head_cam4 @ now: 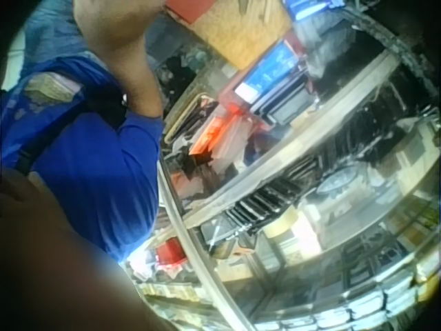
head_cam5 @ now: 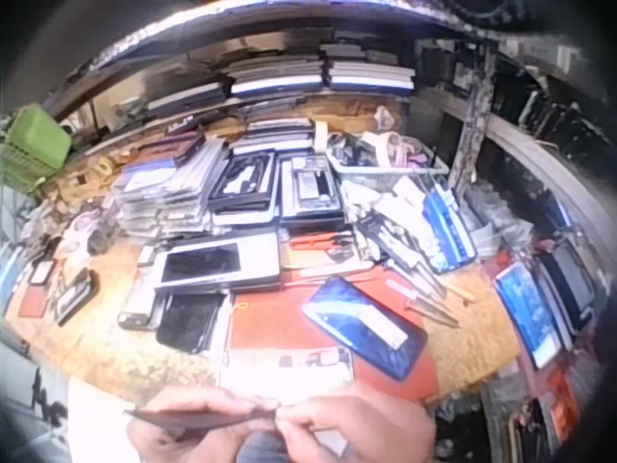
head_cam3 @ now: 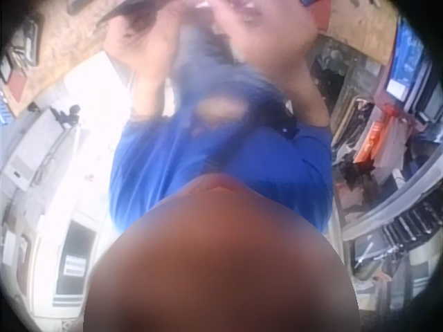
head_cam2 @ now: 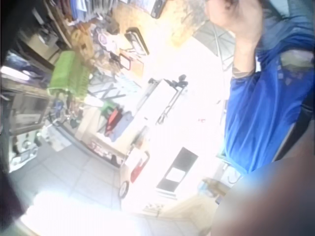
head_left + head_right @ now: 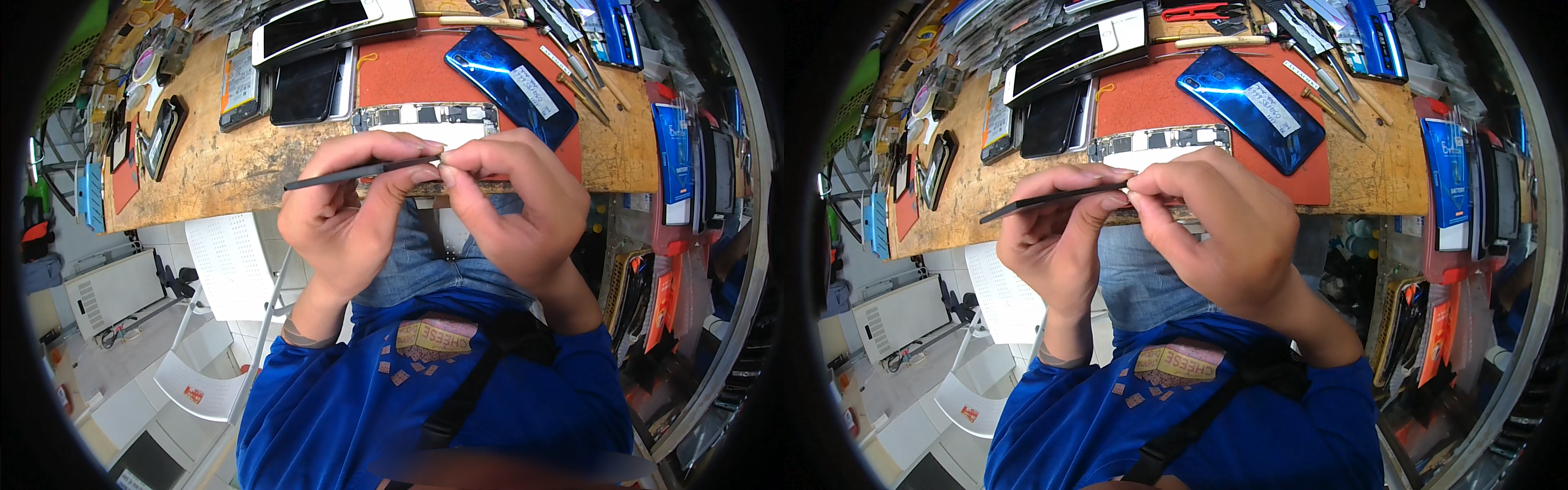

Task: The person disassembles a white smartphone, removes the battery, and then reassembles it by reconnecting internal components and securing the screen. They use a metal prying tool and a screwdriver to open the device and tighten screws. The phone is powered on and tested at the end.

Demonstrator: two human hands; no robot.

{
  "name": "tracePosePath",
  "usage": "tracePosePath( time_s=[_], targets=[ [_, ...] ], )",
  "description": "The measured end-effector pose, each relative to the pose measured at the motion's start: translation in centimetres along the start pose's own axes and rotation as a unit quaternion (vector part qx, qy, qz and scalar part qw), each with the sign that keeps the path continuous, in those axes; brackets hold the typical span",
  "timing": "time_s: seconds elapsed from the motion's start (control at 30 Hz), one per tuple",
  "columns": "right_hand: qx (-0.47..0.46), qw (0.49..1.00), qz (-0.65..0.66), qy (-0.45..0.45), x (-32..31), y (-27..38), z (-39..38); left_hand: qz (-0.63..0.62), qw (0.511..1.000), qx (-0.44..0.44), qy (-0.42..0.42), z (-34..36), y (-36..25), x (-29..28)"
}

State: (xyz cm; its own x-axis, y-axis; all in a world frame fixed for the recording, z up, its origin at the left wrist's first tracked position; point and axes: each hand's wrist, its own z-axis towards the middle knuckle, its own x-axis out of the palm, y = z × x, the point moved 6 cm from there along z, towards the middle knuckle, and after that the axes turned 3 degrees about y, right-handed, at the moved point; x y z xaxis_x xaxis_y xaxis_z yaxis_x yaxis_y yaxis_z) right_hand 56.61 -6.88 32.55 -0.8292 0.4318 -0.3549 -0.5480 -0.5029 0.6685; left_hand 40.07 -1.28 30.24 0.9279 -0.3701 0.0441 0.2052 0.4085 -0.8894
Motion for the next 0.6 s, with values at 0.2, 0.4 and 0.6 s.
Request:
tracePosePath(
  time_s=[0.2,0.4,0.6],
  targets=[
    [0.069,0.994,0.056,0.068,0.1,-1.8,0.2,0.026,0.999,-0.016,0.010,0.5,0.4,-0.2],
    [0.134,0.975,0.149,0.092,1.3,-4.3,0.0,0.070,0.993,-0.089,0.017,0.2,1.4,-0.9],
    [0.109,0.992,0.013,0.060,1.0,-3.7,-1.2,-0.117,0.963,-0.234,-0.058,-0.6,4.3,-1.9]
  ],
)
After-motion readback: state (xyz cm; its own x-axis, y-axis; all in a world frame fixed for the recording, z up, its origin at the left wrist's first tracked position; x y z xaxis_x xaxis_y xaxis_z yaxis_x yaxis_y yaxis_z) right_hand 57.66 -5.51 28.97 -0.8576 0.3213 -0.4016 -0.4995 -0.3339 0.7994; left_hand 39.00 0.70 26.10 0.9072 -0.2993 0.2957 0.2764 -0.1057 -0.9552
